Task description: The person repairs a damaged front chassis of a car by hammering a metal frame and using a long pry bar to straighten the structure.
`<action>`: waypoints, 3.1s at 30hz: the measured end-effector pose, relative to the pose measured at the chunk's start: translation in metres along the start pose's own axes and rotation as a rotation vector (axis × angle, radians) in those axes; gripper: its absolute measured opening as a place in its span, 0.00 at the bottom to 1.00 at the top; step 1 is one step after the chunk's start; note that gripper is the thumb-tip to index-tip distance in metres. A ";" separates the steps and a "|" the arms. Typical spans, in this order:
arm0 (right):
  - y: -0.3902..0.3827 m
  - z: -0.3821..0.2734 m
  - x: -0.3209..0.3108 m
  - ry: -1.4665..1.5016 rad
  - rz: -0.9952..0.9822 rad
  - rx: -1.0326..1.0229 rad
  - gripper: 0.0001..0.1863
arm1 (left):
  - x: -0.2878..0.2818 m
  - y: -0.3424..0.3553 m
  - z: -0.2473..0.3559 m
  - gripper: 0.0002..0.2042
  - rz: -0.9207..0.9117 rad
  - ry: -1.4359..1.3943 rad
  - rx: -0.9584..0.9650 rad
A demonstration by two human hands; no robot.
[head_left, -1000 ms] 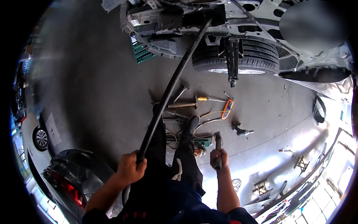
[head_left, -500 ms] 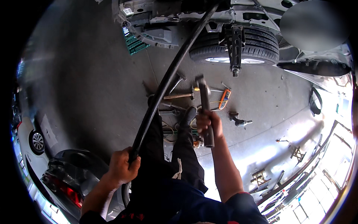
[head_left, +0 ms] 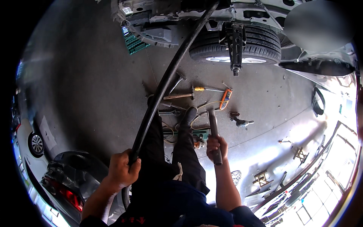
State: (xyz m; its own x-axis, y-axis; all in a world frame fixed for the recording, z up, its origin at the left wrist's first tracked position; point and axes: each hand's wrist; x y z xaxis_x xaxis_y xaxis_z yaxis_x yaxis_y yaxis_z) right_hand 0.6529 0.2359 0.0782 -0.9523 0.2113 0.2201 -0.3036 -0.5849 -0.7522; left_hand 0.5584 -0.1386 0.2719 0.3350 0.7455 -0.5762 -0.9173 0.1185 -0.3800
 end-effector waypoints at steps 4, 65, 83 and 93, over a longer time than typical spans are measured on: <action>-0.004 -0.065 -0.118 0.005 0.470 -0.671 0.10 | 0.005 -0.001 -0.006 0.08 -0.066 -0.032 -0.112; 0.026 0.046 0.071 -0.428 0.174 -0.551 0.14 | 0.017 -0.013 0.002 0.08 0.051 0.092 -0.004; -0.040 -0.005 -0.013 0.101 -0.053 -0.094 0.11 | 0.029 -0.008 0.016 0.09 0.014 0.096 -0.019; 0.036 0.016 0.038 -0.475 -0.093 -0.148 0.15 | 0.022 0.021 -0.025 0.06 -0.105 -0.093 -0.243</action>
State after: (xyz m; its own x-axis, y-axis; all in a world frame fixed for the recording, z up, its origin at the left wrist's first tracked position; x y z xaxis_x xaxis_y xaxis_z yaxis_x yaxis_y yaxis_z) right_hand 0.6050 0.2110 0.0694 -0.8402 -0.1429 0.5230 -0.4132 -0.4558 -0.7884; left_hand 0.5519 -0.1359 0.2326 0.3944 0.7957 -0.4597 -0.7960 0.0459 -0.6035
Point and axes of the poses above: each hand's wrist, its own y-axis towards the middle knuckle, its own x-axis out of the palm, z = x × y, and after that the axes turned 10 degrees about z, right-handed
